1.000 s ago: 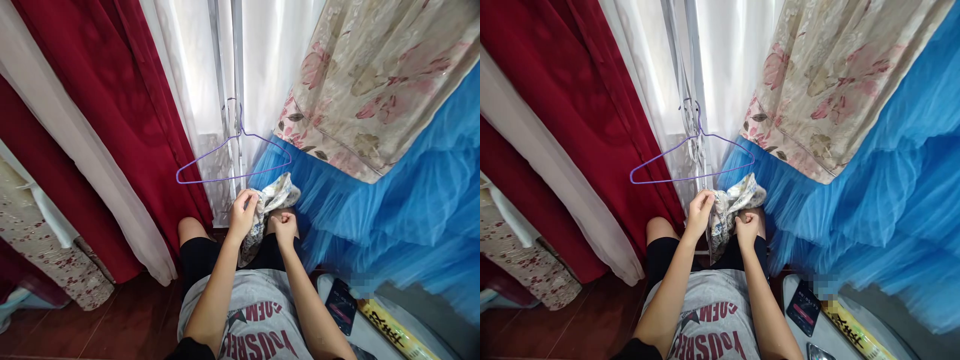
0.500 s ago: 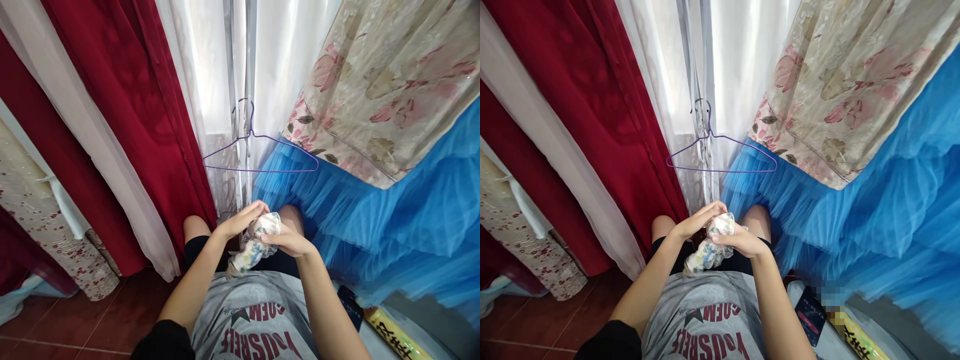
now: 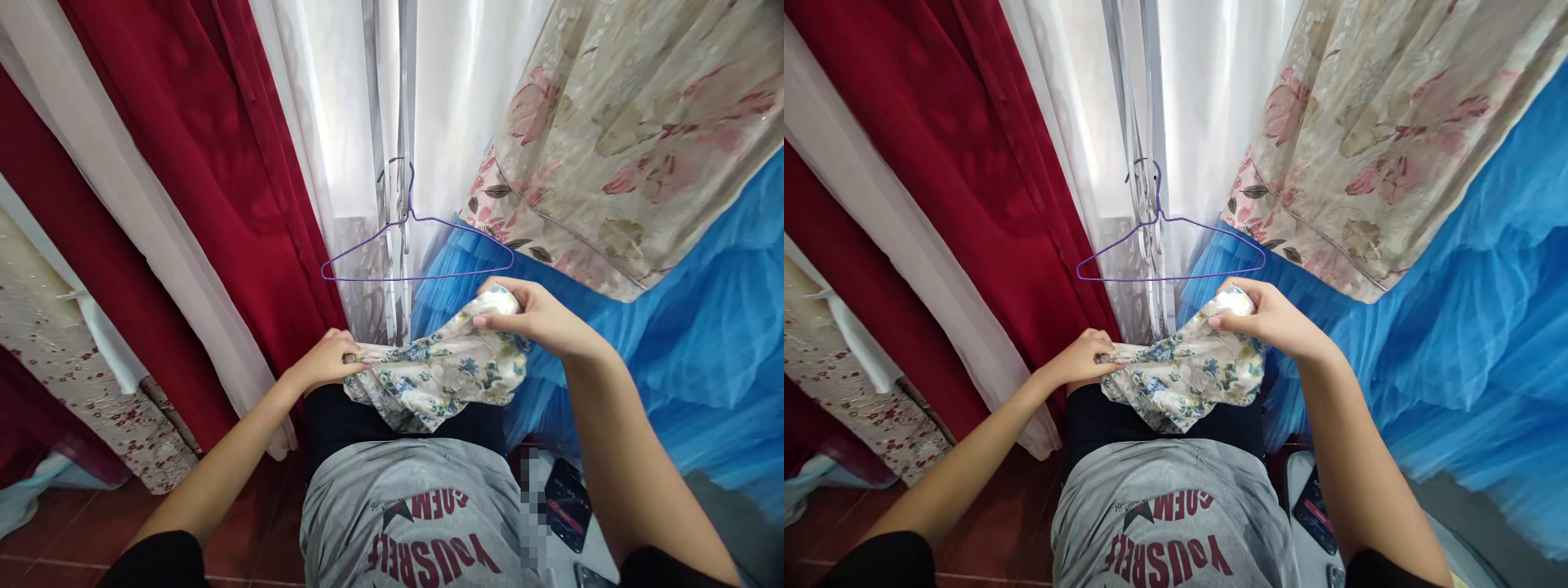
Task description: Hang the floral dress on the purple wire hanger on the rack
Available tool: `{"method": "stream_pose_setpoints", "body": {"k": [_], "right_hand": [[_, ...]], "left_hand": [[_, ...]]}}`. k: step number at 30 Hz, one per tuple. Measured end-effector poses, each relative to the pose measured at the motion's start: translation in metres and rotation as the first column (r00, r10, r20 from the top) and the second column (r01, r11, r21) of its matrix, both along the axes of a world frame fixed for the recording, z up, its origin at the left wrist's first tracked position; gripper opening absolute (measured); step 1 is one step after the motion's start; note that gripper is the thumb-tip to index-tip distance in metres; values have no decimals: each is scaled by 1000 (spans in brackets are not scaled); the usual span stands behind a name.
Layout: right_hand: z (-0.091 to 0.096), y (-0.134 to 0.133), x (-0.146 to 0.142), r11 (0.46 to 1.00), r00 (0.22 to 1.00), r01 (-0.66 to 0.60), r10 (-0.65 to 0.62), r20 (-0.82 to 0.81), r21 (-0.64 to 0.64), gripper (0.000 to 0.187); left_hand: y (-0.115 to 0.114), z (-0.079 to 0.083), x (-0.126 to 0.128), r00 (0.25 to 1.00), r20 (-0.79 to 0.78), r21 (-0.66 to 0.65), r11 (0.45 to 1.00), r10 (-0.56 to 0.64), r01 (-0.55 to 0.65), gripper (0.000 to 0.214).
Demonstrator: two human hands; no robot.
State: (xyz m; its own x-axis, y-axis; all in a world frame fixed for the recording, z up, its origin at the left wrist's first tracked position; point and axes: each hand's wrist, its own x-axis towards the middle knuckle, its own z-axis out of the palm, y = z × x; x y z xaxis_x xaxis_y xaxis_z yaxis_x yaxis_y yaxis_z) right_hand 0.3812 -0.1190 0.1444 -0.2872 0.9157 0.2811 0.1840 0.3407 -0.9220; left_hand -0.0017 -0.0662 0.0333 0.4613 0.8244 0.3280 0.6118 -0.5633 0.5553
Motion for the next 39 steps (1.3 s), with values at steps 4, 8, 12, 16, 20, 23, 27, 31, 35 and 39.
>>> {"method": "stream_pose_setpoints", "body": {"k": [4,8,12,16,20,23,27,31,35,39], "right_hand": [[-5,51,-14,957,975,122,-166,150,264,53],[-31,99,-34,932,930,201,-278,239,301,43],[-50,112,-48,901,899,251,-353,259,355,23],[-55,102,-48,835,856,299,-449,256,462,23],[-52,94,-49,816,844,332,-481,237,473,26],[-53,93,-59,843,867,321,-445,224,432,29],[-58,91,-73,865,876,323,-426,224,384,31],[-58,89,-74,869,870,323,-428,243,374,31],[-57,88,-70,874,853,315,-432,294,371,32],[-59,86,-70,891,870,285,-395,294,353,33]], "left_hand": [[31,44,-42,953,-275,195,978,127,-74,38],[71,79,-72,889,-349,244,945,295,-217,41],[102,98,-68,883,-345,246,938,320,-244,32],[105,118,-55,910,-309,357,921,275,-156,40],[87,138,-60,871,-422,386,919,253,-80,43],[69,143,-72,805,-529,355,932,270,-79,44],[53,144,-80,729,-597,413,907,335,-79,29],[46,153,-73,795,-487,514,855,361,-73,22],[42,169,-47,927,-280,579,814,249,-43,24],[53,174,-5,989,-95,542,839,116,-46,31]]}}
